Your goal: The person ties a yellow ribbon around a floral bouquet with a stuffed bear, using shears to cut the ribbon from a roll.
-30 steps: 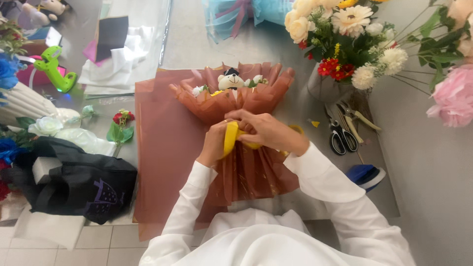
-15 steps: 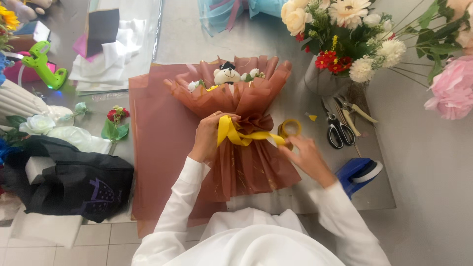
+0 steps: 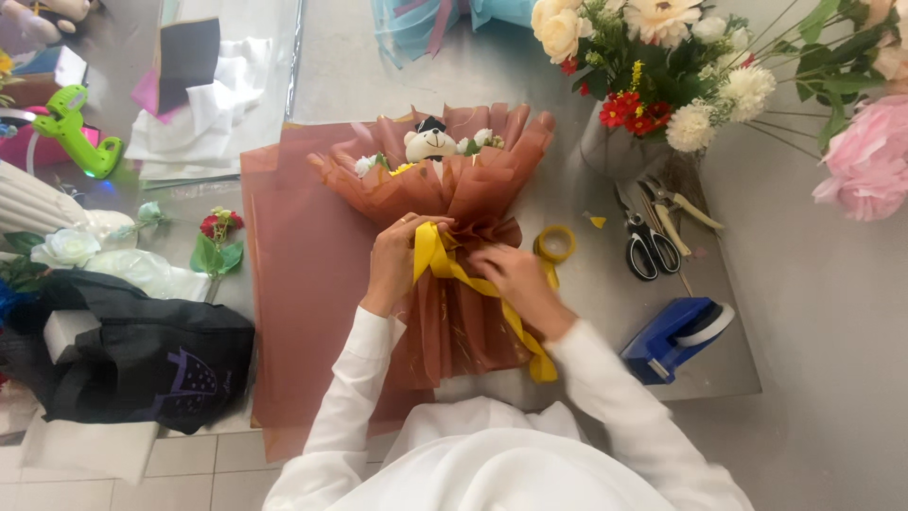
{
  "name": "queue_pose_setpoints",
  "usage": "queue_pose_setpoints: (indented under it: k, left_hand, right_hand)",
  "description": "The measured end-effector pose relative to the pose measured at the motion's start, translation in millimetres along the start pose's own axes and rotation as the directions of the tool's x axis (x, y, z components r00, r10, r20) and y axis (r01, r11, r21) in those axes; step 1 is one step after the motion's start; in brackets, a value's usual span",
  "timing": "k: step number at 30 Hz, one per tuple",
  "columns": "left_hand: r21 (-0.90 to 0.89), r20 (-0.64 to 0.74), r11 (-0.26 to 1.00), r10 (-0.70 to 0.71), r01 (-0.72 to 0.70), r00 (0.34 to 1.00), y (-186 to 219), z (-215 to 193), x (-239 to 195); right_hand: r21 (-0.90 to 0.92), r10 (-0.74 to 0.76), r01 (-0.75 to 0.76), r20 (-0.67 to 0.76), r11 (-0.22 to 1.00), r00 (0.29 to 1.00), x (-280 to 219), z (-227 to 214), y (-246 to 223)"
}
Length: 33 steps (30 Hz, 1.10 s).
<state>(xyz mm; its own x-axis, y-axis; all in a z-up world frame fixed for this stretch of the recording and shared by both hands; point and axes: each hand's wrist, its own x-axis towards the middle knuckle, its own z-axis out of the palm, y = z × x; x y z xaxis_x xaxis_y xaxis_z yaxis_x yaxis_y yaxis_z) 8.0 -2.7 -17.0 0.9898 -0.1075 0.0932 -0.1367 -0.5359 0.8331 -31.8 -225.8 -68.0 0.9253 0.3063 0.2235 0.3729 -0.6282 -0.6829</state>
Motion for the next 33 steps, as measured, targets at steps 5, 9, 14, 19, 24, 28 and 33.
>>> queue_pose_setpoints:
  k: [5,9,14,19,24,28,33]
  left_hand:
    - [0.075,-0.057,0.997,0.007,-0.003,0.998,6,4,-8]
    - [0.032,-0.083,0.999,0.021,-0.018,0.996,-2,7,-8]
    - [-0.016,-0.113,1.000,-0.014,0.012,0.993,-9,7,-5]
    - [-0.013,-0.113,1.000,-0.015,0.013,0.993,0,2,3]
    - [0.120,-0.103,0.993,0.008,0.004,0.995,-8,8,6]
    - [0.090,-0.116,0.996,0.000,0.011,0.993,-22,12,9]
    - [0.112,-0.079,0.984,0.147,-0.138,0.986,5,0,0]
  right_hand:
    - [-0.390,-0.143,0.065,-0.173,0.918,0.975,33,52,13]
    - [-0.452,-0.194,0.103,-0.160,0.886,0.968,34,58,14]
    - [-0.513,-0.231,0.154,-0.090,0.844,0.969,33,54,11]
    - [-0.504,-0.205,0.148,-0.059,0.851,0.977,43,53,11]
    - [-0.563,-0.130,0.151,0.078,0.812,0.988,47,61,7]
    - [-0.498,-0.133,0.089,-0.053,0.863,0.990,47,50,-3]
    - [-0.461,-0.075,-0.005,-0.156,0.888,0.985,55,53,3]
